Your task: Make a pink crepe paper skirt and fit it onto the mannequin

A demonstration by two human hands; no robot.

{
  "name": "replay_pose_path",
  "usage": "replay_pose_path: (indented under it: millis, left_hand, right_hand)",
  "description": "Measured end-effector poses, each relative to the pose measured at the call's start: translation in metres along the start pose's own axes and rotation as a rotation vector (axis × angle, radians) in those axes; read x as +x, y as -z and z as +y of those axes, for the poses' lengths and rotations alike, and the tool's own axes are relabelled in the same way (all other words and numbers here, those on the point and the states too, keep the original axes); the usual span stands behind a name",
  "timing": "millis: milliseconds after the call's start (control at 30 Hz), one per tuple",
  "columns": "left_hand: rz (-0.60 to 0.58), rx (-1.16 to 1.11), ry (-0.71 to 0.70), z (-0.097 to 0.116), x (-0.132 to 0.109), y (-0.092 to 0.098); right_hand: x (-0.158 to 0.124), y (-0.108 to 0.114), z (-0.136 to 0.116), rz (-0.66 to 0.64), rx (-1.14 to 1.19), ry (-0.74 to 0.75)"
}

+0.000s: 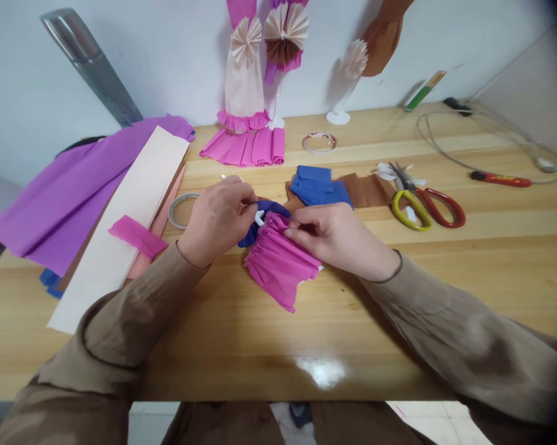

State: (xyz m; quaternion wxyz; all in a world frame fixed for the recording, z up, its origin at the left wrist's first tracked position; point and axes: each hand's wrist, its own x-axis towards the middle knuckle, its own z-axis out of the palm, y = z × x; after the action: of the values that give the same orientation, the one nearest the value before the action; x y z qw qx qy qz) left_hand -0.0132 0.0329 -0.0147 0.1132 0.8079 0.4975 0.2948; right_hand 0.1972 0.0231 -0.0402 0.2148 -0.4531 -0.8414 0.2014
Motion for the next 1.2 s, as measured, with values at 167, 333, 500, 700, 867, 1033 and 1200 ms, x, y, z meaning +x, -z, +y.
replay_pose_path:
  millis: [167,333,500,700,867,1033,1200]
  left_hand:
    - [-0.011,0.027,0.020,0.000,0.000,-0.003]
    - [-0.006,0.041,0.014,0.000,0.001,-0.003]
    - [-0.008,0.030,0.024,0.001,0.001,-0.004]
    - [-0.026,0.036,0.017,0.002,0.001,-0.003]
    - [-0.028,0.024,0.001,0.005,-0.001,-0.002]
    - [-0.032,0.012,-0.020,0.005,-0.002,0.000]
    - [-0.089,-0.007,-0.051,0.004,-0.002,0.002]
  right_hand:
    - [-0.001,0.006,0.007,-0.073,-0.351,0.229]
    - [-0.005,0.010,0.011,-0.082,-0.469,0.340]
    - [-0.007,0.013,0.006,-0.069,-0.212,0.260]
    - [0.004,0.000,0.005,-0.026,0.378,-0.085]
    - [0.013,-0.014,0.009,0.040,0.623,-0.261]
    - [0.011,-0.021,0.007,0.160,0.670,-0.322]
    - [0.005,-0.020,-0.001,0.195,0.768,-0.359]
